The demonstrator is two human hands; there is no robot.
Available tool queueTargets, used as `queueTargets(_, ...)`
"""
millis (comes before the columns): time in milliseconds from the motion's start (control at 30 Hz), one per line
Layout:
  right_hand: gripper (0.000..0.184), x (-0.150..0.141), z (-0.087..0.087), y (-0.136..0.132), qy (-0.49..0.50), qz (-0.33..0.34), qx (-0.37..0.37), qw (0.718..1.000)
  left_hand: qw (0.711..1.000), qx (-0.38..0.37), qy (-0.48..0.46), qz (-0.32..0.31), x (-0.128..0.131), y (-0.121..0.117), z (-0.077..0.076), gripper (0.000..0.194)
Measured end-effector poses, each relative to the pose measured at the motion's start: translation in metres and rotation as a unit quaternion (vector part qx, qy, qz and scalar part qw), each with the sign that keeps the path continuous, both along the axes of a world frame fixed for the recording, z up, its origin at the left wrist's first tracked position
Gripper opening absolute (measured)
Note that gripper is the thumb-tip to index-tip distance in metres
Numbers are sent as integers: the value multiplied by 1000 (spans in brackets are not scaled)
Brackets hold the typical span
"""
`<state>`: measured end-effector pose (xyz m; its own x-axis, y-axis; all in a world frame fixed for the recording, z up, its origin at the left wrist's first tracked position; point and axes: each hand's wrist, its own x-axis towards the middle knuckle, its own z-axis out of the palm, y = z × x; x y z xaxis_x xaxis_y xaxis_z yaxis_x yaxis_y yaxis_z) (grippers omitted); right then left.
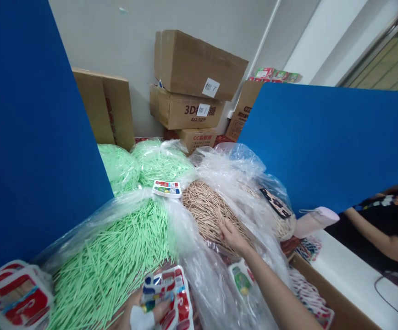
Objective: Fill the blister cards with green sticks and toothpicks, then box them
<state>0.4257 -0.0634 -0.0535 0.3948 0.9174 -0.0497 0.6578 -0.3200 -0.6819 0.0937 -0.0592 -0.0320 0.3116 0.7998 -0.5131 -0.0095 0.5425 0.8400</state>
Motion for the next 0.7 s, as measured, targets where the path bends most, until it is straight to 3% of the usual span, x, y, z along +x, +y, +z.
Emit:
queueTargets(133, 46, -7, 1, 6, 131, -33, 69, 988, 999, 23, -23, -3, 2, -1, -12, 56)
queueTargets(233, 47, -12, 6, 11, 187, -45, 97, 977, 999, 39, -33, -20, 4, -1, -10, 53)
queueTargets(467, 26, -10, 14, 13, 168, -66, 84, 980, 994, 51, -62, -79, 14, 8, 14, 46)
queueTargets(700, 29, -12, 22, 15, 196, -99, 121, 968, 992, 103, -47, -54, 24, 5, 2, 43)
